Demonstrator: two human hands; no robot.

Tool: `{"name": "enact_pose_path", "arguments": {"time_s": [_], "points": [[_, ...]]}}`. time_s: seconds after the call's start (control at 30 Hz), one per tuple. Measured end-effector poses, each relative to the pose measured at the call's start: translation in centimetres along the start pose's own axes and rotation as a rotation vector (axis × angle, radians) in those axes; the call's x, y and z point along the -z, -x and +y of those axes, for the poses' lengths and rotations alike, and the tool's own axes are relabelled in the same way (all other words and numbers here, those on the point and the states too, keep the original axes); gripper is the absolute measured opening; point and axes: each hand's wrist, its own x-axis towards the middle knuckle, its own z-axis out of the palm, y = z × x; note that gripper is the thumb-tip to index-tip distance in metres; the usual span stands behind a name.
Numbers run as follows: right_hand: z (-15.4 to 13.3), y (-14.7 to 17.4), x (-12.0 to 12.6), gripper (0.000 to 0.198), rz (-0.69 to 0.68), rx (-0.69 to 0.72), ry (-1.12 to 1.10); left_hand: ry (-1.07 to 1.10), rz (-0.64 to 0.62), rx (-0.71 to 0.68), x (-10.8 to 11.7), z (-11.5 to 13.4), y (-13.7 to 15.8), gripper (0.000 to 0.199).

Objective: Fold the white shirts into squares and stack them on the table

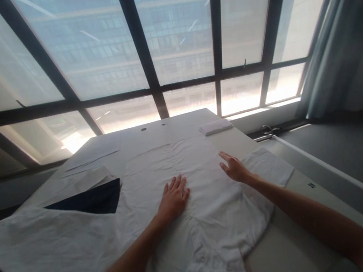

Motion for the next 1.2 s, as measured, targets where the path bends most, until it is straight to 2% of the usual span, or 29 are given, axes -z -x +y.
{"name": "enact_pose_path", "arguments": {"time_s": [0.13, 0.27, 0.37, 0.47, 0.67, 0.8, 0.93, 1.07, 1.2], "points": [[4.3, 1.4, 3.4, 0.053, 0.06, -0.088, 0.086, 0.015, 0.028, -0.015, -0.4, -0.2, -0.3, 0.058], [9.9, 3.8, 6.8, 0.051, 0.075, -0.284, 0.269, 0.02, 0.043, -0.014, -0.6, -0.3, -0.4, 0.058], [12.9, 5.2, 9.0, 0.045, 0.017, -0.444, 0.43, 0.017, 0.051, -0.019, -0.6, -0.3, -0.4, 0.058], [14.2, 5.6, 10.2, 0.038, -0.065, -0.522, 0.563, 0.012, 0.057, -0.022, -0.7, -0.4, -0.4, 0.057], [13.5, 5.3, 9.7, 0.028, -0.081, -0.538, 0.616, -0.007, 0.046, -0.014, -0.7, -0.4, -0.5, 0.058], [12.8, 5.2, 8.8, 0.031, -0.069, -0.544, 0.596, -0.006, 0.032, -0.01, -0.5, -0.2, -0.5, 0.058], [12.5, 4.9, 9.0, 0.035, -0.048, -0.559, 0.558, -0.008, 0.023, -0.005, -0.3, -0.1, -0.4, 0.058], [11.3, 3.6, 10.4, 0.042, 0.05, -0.538, 0.483, 0.001, 0.032, -0.012, -0.3, 0.0, -0.3, 0.058], [7.6, 1.2, 11.8, 0.041, 0.183, -0.423, 0.328, 0.011, 0.043, -0.013, -0.4, 0.0, -0.3, 0.058]]}}
